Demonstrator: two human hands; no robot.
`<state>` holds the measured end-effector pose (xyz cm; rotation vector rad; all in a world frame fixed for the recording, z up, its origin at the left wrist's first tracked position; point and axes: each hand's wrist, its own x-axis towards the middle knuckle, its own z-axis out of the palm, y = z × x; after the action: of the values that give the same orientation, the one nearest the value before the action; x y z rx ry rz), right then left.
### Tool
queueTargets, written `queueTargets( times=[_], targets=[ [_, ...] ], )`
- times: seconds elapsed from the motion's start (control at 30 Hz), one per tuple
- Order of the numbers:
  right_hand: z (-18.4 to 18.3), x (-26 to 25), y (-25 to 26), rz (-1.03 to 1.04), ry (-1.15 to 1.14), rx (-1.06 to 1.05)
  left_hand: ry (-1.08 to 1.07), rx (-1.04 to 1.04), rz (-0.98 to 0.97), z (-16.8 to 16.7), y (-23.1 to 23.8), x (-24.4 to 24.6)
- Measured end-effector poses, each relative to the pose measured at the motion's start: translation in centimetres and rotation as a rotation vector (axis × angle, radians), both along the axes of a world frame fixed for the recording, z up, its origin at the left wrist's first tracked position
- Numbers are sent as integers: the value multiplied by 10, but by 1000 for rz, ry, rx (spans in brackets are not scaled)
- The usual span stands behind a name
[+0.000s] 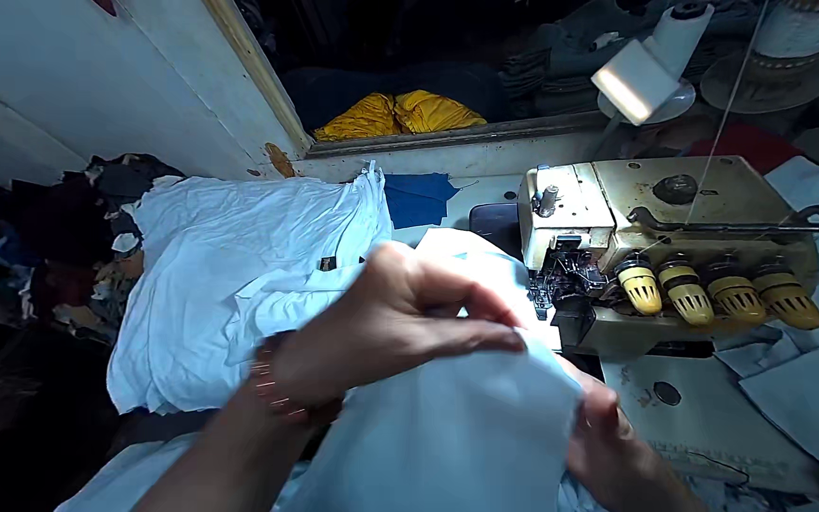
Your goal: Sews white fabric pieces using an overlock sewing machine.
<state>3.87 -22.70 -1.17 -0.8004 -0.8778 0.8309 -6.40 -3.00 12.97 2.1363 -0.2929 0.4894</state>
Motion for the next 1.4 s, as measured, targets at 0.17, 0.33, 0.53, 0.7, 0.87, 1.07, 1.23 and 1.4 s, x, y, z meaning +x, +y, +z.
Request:
queueTargets(
  times=[0.17,0.33,0.53,0.7,0.87,1.07,1.23,1.4],
  targets=[
    [-32,-14,12,-337,-40,-238,137,-45,279,-78,5,40],
    [-36,-27,3,-594,-357,-300,111,-117,234,-89,6,54],
    [-60,-23,4,-847,-389,-289,182,29,256,-96,6,75],
    [-64,-25,0,-724,-224,-287,209,77,254,-112,9,82],
    [-71,-30,-4,-653,-195,-343,268,198,203,-109,6,76],
    [-72,-33,-15,-471,-81,-316,308,300,228,-108,-1,74],
    [-65,-36,-19,-464,119,-307,176,366,318,-112,-15,73],
    [-61,-31,-26,-441,245,-261,-55,622,352,-124,-25,68]
  ],
)
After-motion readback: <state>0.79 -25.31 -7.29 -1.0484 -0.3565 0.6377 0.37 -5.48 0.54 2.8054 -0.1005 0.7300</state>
